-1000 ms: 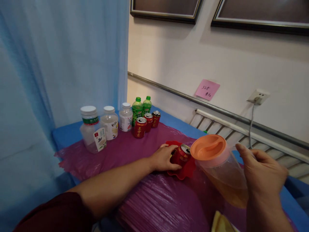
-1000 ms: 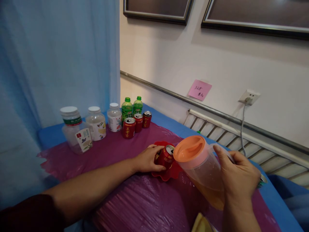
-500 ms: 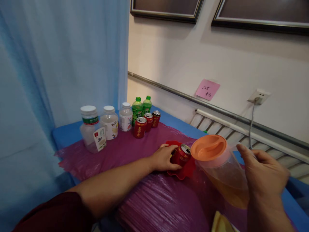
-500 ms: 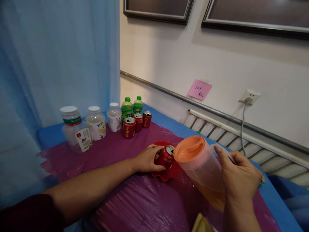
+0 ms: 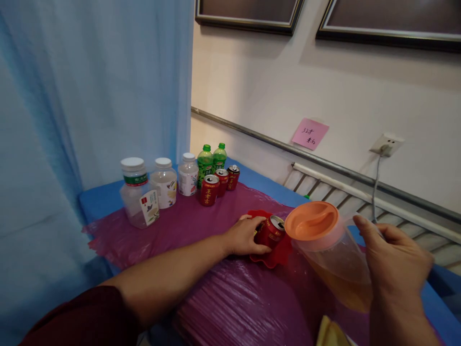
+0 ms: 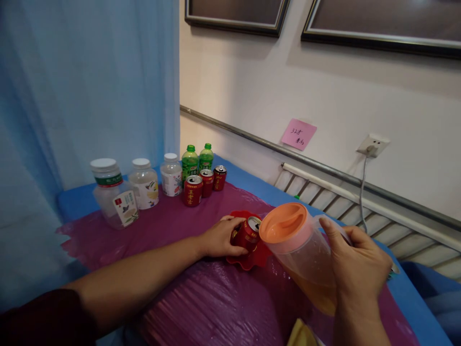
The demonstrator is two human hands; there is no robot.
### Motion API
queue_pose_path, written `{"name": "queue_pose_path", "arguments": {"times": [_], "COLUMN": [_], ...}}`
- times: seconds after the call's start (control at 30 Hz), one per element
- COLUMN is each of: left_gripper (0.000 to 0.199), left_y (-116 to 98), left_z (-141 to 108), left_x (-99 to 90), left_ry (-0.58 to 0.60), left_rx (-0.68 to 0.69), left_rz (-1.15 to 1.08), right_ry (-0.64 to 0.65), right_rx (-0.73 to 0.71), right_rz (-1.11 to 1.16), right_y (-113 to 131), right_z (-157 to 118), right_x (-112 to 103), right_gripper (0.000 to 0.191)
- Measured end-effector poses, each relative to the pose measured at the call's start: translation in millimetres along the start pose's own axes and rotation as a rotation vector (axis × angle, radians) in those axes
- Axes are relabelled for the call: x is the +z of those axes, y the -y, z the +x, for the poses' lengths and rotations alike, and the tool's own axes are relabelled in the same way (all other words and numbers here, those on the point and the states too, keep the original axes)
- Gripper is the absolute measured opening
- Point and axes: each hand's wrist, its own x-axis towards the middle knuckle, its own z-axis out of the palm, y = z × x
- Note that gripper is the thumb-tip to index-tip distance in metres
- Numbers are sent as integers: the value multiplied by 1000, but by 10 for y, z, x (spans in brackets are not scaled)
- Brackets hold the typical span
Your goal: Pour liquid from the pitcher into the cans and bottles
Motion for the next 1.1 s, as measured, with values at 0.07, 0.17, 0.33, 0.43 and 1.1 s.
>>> {"name": "queue_pose_path", "arguments": {"times": [0.07,0.17,0.33,0.43,1.1], "left_gripper": [72,73,76,75,75], "left_y": [2,1,-1,3,-9], "left_z": [0,0,0,-2,-7], "left_x": [2,2,0,0,-12], "left_ry": [-5,-5,6,6,10], "left_rx": [4,4,-4,-12,-14], "left_rz": [-1,3,10,16,8], "right_ry": [1,-3,6,13,12], "right_rx": [-9,-14,1,8,-32], "right_rz": [5,7,-10,-19,-36], "right_y": [-13,-29,-33,-32,-25], "right_z": [5,9,8,8,2], "right_x": [4,9,11,9,-12], "right_gripper": [43,44,45,46,45]}}
